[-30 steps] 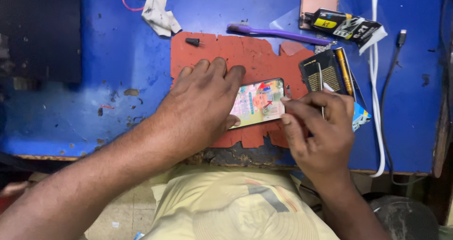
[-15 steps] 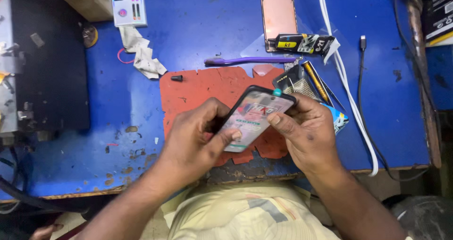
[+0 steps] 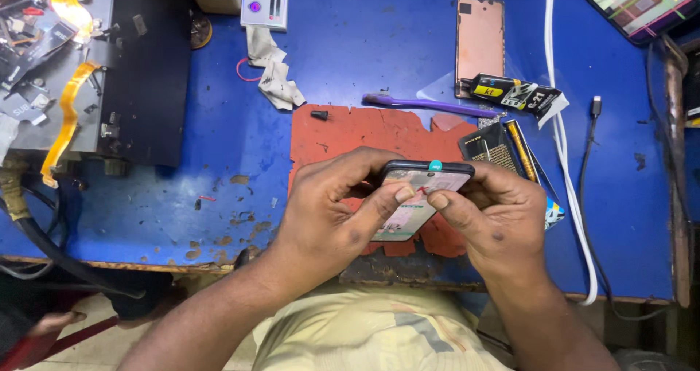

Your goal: The person tests a smartphone's touchscreen responsiveness and camera functionality. They then apply adhesive along the edges of the phone's internal frame using a tube and reassemble the device, securing it with a rubber band.

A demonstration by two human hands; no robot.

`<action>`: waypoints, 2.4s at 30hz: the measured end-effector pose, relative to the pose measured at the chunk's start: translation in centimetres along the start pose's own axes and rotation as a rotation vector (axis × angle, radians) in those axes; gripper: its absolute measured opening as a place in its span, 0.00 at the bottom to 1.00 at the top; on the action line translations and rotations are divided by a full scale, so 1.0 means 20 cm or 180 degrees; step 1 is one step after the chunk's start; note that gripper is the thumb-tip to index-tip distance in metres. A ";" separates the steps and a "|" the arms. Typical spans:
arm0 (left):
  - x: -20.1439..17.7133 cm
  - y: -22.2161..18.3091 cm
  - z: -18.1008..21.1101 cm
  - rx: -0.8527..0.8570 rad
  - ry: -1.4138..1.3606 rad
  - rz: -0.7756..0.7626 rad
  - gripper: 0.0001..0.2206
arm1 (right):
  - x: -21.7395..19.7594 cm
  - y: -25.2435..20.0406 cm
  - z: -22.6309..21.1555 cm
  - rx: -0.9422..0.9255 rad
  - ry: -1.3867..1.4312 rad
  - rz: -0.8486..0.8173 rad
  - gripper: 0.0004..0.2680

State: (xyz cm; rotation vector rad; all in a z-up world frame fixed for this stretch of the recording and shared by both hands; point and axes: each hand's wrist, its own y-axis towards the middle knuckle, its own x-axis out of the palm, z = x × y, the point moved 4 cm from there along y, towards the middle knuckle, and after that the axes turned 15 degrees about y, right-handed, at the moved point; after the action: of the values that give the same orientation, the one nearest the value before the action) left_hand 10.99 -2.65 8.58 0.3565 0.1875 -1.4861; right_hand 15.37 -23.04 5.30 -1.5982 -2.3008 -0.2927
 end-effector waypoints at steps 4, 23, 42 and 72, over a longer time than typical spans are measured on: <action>0.00 -0.01 -0.02 -0.0053 -0.0077 0.0018 0.10 | -0.01 0.00 0.01 0.0045 0.0011 0.0011 0.08; -0.01 -0.03 -0.05 -0.0235 -0.0450 0.0043 0.09 | 0.05 0.00 -0.01 0.0001 -0.0492 0.0079 0.08; 0.00 -0.05 -0.16 -0.0706 -0.1353 0.0795 0.06 | 0.05 -0.06 0.12 0.0441 -0.0550 0.0153 0.09; 0.01 -0.06 -0.16 -0.0547 -0.1657 0.0592 0.07 | 0.02 -0.07 0.13 0.0410 -0.0414 0.0114 0.10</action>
State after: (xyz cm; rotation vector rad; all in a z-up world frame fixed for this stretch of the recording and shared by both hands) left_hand 10.04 -1.87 5.44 -0.1532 -0.1314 -1.3203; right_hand 13.58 -22.30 3.10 -1.6354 -2.3308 -0.0318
